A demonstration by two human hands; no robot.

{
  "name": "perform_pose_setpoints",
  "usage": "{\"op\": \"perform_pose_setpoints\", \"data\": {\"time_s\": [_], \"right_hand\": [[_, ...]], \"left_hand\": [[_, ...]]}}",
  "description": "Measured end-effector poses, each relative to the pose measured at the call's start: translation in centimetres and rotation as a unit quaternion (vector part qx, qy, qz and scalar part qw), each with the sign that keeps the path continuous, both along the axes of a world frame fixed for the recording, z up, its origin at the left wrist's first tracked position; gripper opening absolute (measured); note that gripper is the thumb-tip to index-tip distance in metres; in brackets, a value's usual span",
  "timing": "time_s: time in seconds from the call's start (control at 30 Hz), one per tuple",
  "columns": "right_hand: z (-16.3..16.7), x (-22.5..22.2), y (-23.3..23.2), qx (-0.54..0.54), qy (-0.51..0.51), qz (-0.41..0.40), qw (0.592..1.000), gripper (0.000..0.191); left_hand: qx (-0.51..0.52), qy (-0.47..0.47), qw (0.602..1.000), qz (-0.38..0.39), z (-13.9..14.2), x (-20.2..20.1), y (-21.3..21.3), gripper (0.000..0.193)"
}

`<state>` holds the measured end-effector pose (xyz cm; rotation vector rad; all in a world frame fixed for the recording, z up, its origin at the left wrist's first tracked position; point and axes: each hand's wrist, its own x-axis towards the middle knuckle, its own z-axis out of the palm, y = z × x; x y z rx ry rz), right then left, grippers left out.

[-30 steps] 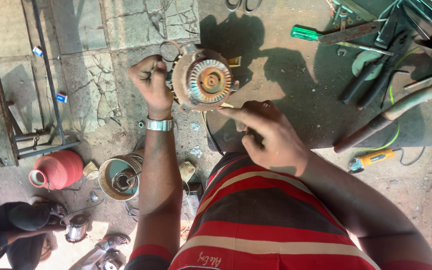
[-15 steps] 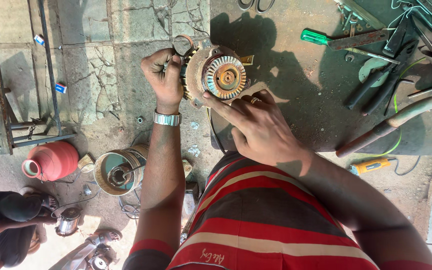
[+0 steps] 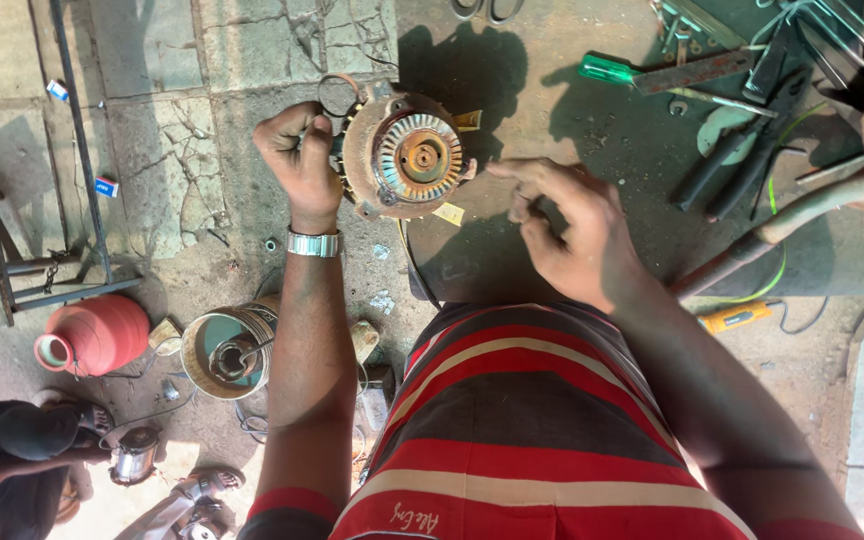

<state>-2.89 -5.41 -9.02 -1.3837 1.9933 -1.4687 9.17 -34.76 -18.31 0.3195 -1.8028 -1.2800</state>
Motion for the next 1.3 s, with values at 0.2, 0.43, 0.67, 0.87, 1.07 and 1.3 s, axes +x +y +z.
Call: {"op": "perform_pose_setpoints", "data": {"time_s": [0.2, 0.43, 0.67, 0.87, 1.07, 1.3], "right_hand": [[0.2, -0.5, -1.6, 0.011, 0.038, 0.004, 0.999, 0.056], [-1.0, -1.2, -1.2, 0.016, -0.061, 0.028, 0.998, 0.031], [-0.2, -1.9, -0.4, 0.005, -0.177, 0.064, 0.982, 0.050], [-0.9, -3.4, -2.1, -0.044, -0.376, 0.173, 0.909, 0.058], [-2.3, -3.9, -2.8, 0.004, -0.423, 0.187, 0.887, 0.058], [-2.5, -4.2, -3.3, -0.022, -0.481, 0.209, 0.851, 0.063]], "left_hand": [[-0.002, -0.030, 0.999, 0.011, 0.5, 0.4, 0.3, 0.047], [0.014, -0.018, 1.000, 0.001, -0.5, 0.8, -0.1, 0.048], [-0.061, -0.009, 0.998, 0.010, -0.3, 2.1, -0.1, 0.064], [-0.048, -0.003, 0.999, 0.019, 0.5, 1.3, 1.4, 0.066], [-0.032, -0.021, 0.999, 0.025, 1.4, 0.9, 2.6, 0.065], [-0.028, -0.023, 0.999, 0.030, 1.6, 0.6, 2.6, 0.066]]}}
